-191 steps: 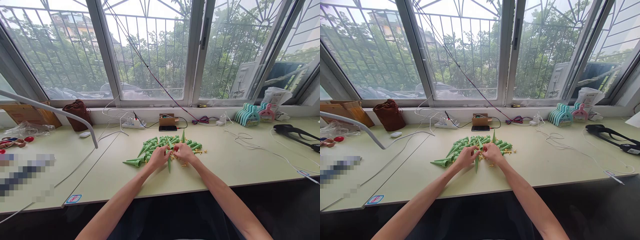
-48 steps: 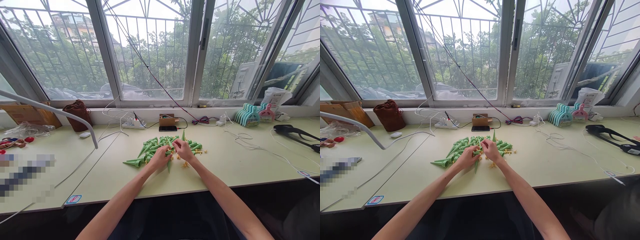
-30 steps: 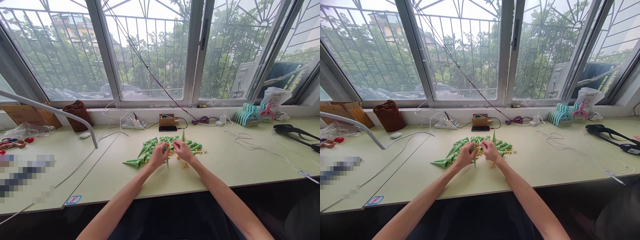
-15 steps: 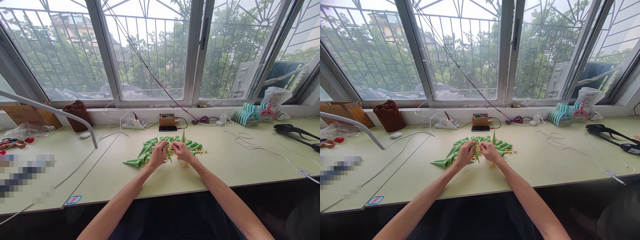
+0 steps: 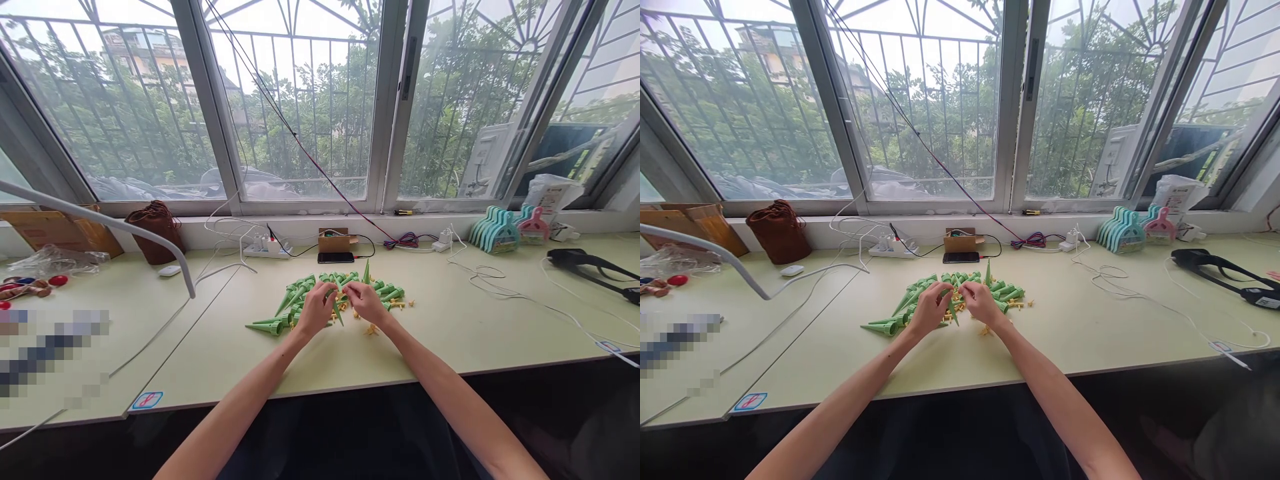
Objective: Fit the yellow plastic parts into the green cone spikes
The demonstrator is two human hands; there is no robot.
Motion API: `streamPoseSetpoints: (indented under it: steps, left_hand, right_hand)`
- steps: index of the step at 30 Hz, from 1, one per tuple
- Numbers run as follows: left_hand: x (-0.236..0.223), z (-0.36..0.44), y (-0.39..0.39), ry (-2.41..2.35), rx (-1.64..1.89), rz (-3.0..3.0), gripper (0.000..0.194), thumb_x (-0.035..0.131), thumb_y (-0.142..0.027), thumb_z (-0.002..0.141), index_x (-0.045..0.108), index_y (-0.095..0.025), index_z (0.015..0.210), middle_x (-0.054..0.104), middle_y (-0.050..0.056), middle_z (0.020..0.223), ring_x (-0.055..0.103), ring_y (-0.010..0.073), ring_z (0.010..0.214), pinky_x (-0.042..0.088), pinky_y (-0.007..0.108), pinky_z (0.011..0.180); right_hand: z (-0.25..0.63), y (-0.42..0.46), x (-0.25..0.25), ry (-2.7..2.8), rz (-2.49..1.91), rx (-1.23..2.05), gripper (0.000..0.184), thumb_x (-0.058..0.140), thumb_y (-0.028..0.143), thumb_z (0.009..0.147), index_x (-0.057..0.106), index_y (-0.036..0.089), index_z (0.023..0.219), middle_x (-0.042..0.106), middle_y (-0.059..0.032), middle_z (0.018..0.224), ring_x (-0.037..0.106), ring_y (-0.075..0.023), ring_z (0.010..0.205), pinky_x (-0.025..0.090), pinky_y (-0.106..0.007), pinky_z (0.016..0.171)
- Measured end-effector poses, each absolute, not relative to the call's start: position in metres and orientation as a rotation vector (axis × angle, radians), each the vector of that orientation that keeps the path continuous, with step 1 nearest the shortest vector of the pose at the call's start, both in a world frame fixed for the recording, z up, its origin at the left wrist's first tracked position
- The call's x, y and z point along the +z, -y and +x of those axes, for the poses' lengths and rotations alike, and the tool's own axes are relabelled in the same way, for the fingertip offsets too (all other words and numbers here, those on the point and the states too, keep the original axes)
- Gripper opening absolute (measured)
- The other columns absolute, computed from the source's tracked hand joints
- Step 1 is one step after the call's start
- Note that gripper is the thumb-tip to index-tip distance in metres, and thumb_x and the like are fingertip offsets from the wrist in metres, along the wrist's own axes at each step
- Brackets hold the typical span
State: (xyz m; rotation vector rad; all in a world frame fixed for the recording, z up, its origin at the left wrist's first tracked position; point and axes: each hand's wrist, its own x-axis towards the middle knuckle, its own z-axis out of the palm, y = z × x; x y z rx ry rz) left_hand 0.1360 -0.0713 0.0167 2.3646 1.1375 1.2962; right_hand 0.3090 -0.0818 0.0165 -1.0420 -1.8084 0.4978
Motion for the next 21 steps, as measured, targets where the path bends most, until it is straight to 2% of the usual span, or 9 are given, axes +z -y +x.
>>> streamPoseSetpoints:
  steps: [7,14,21]
  left_hand:
    - [0.0152,0.1351,0.0706,-1.144,1.307,2.367,0.016,0.049,-0.022,0.093,0.064,-0.020,0.096,0.063,0.004,0.091,0.054,0.0138,0.067,0.044,0.027,0.067]
    - [0.0173,0.1356,0.0722,-1.143,1.323,2.381,0.017,0.048,-0.023,0.093,0.064,-0.020,0.095,0.064,0.004,0.089,0.053,0.0131,0.063,0.044,0.027,0.065]
    - [0.0165,0.1358,0.0720,-1.148,1.293,2.368,0.016,0.048,-0.025,0.093,0.063,-0.020,0.094,0.063,0.002,0.090,0.047,0.0101,0.055,0.043,0.026,0.062]
  right_hand:
    - [0.3084,0.0817,0.0174,1.791,-1.052,0.494,0.035,0.043,0.040,0.094,0.054,0.019,0.069,0.049,0.0013,0.054,0.044,-0.0137,0.053,0.034,-0.025,0.053]
    - [0.3095,0.0798,0.0163,1.709,-1.101,0.475,0.033,0.043,0.042,0.094,0.059,0.019,0.076,0.051,0.0003,0.053,0.048,-0.0156,0.052,0.037,-0.026,0.053]
    - [0.3096,0.0795,0.0166,1.706,-1.100,0.461,0.035,0.042,0.043,0.094,0.057,0.019,0.074,0.049,0.0010,0.053,0.046,-0.0147,0.051,0.035,-0.026,0.052]
